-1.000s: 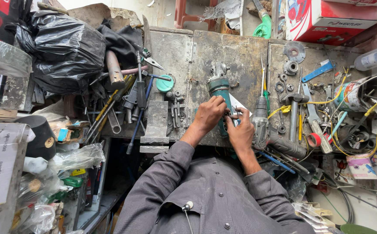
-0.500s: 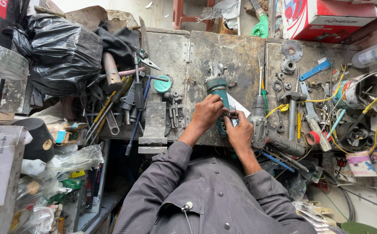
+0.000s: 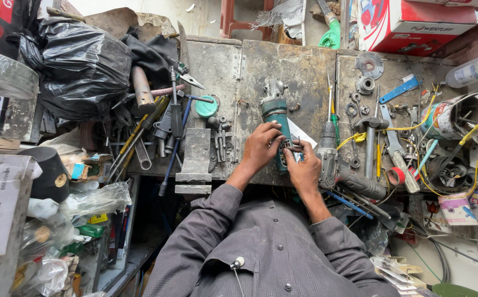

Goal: The person repairs a green angle grinder at a cluttered workbench. They unscrew and open the tool's housing with a screwdriver, handle its internal parts, use a cordless drill on the tool, reassemble the housing, and wrap the yellow power cord around the grinder before carrying it away.

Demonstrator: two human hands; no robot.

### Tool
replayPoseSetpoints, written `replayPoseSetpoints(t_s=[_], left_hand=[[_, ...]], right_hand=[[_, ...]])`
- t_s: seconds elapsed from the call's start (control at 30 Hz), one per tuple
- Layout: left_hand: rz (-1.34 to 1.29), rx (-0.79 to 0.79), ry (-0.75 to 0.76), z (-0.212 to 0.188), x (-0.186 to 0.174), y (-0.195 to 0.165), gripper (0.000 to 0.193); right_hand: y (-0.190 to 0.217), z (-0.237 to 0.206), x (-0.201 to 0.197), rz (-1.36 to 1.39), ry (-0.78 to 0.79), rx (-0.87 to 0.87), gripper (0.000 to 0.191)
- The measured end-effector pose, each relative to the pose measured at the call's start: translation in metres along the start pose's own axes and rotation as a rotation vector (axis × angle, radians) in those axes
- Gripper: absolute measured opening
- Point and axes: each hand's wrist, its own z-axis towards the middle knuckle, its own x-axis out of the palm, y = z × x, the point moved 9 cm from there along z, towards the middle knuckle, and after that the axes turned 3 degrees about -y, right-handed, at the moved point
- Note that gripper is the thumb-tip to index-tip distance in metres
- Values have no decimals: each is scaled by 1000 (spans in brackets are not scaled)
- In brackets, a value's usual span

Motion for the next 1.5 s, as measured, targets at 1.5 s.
replayPoseSetpoints(t_s=[1.5], left_hand=[[-30,-1,160,-36,9,0,19]], right_hand=[[-51,-23,12,332,31,114,32]])
